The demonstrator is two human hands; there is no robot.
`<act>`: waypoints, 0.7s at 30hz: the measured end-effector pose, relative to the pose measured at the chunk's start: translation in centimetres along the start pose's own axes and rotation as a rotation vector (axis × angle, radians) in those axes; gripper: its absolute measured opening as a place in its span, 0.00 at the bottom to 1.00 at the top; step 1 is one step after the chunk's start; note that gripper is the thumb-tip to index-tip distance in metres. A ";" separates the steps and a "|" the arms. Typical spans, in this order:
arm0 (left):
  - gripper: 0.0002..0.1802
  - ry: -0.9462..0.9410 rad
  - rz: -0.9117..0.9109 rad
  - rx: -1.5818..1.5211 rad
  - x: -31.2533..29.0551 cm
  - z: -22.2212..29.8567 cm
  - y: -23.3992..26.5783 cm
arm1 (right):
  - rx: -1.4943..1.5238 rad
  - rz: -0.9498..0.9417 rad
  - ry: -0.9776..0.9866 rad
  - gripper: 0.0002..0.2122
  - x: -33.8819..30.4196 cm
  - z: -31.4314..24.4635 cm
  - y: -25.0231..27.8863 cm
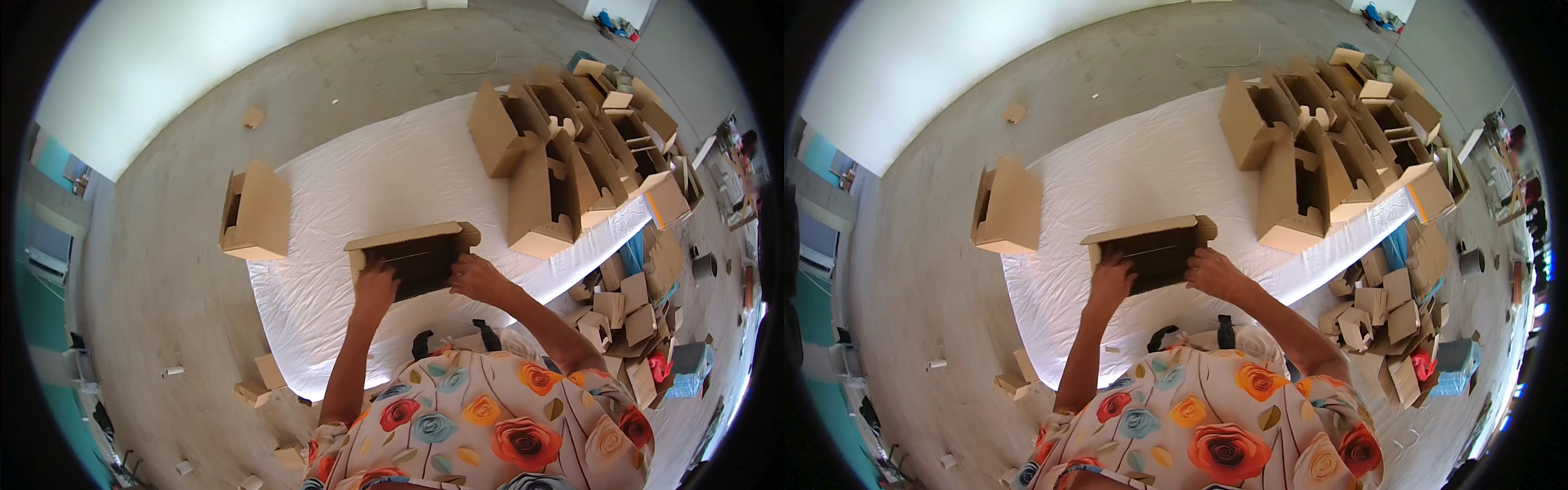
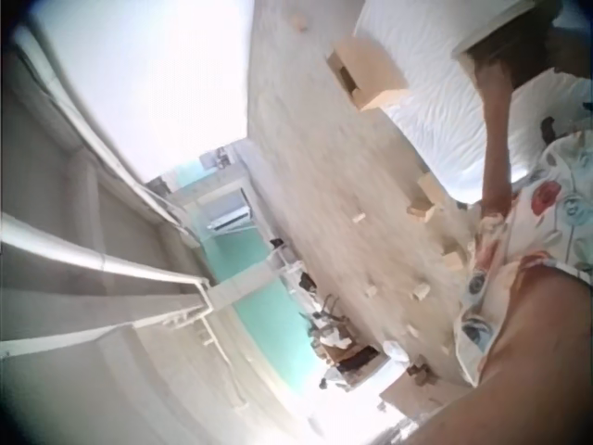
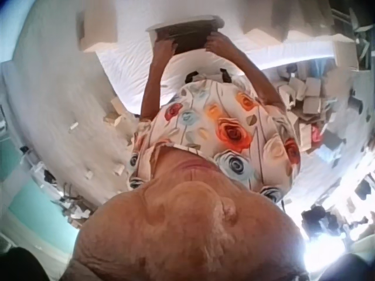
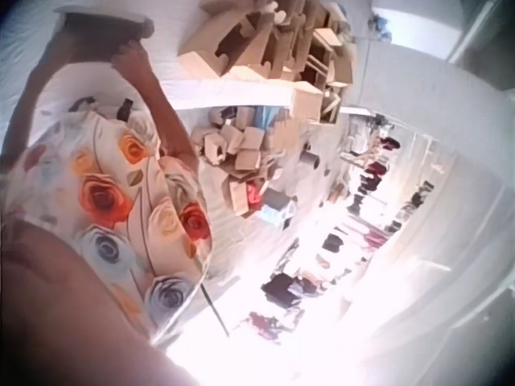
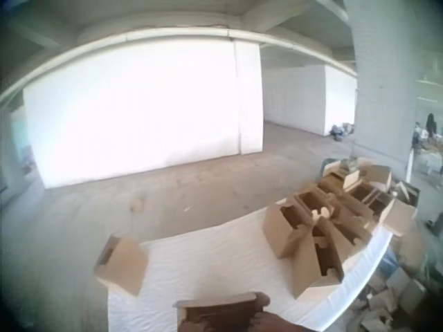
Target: The person folds cardboard boxes by hand on a table and inserts cardboard dividers into them, repeating the process for several boxes and placing them aside.
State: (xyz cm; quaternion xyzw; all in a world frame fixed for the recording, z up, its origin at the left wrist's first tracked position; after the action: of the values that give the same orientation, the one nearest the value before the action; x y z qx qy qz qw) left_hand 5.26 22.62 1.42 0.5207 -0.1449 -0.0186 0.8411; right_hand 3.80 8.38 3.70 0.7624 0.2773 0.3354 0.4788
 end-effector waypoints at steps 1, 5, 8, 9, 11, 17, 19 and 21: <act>0.20 0.091 0.048 -0.054 -0.4 -0.7 0.9 | -0.020 -0.023 -0.021 0.08 -0.7 0.7 -0.1; 0.36 0.198 0.160 0.166 -1.6 -1.4 4.1 | 0.147 0.149 -0.142 0.09 -2.9 2.7 2.2; 0.40 0.372 0.180 0.321 -2.6 -3.3 5.1 | 0.336 0.314 -0.219 0.10 -4.1 4.4 3.9; 0.41 0.442 0.159 0.373 -2.9 -3.5 5.7 | 0.391 0.394 -0.263 0.11 -4.4 5.6 4.8; 0.43 0.510 0.207 0.416 -4.0 -5.0 5.6 | 0.429 0.624 -0.364 0.12 -6.2 9.6 6.9; 0.40 0.518 0.332 0.267 -5.1 -6.0 5.4 | -0.051 0.847 -0.849 0.13 -14.1 26.3 13.0; 0.38 0.491 0.382 0.168 -4.6 -5.8 6.0 | 0.317 0.742 -1.141 0.10 -16.9 36.3 8.3; 0.37 0.528 0.441 0.073 -5.6 -6.9 6.1 | 0.671 0.459 -1.391 0.08 -17.0 40.8 3.3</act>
State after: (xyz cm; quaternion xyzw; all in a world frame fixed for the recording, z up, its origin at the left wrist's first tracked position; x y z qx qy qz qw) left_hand 0.99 32.43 2.69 0.4935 -0.0316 0.3042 0.8142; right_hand 25.29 -27.76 -10.34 0.9378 -0.1621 -0.2274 0.2064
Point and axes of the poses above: each hand's wrist, its own x-axis towards the middle knuckle, its own y-axis out of the back of the hand, z = x × y, the point moved 10 cm from there along x, towards the middle knuckle, and after that the axes turned 7 degrees about z, right-handed, at the moved point
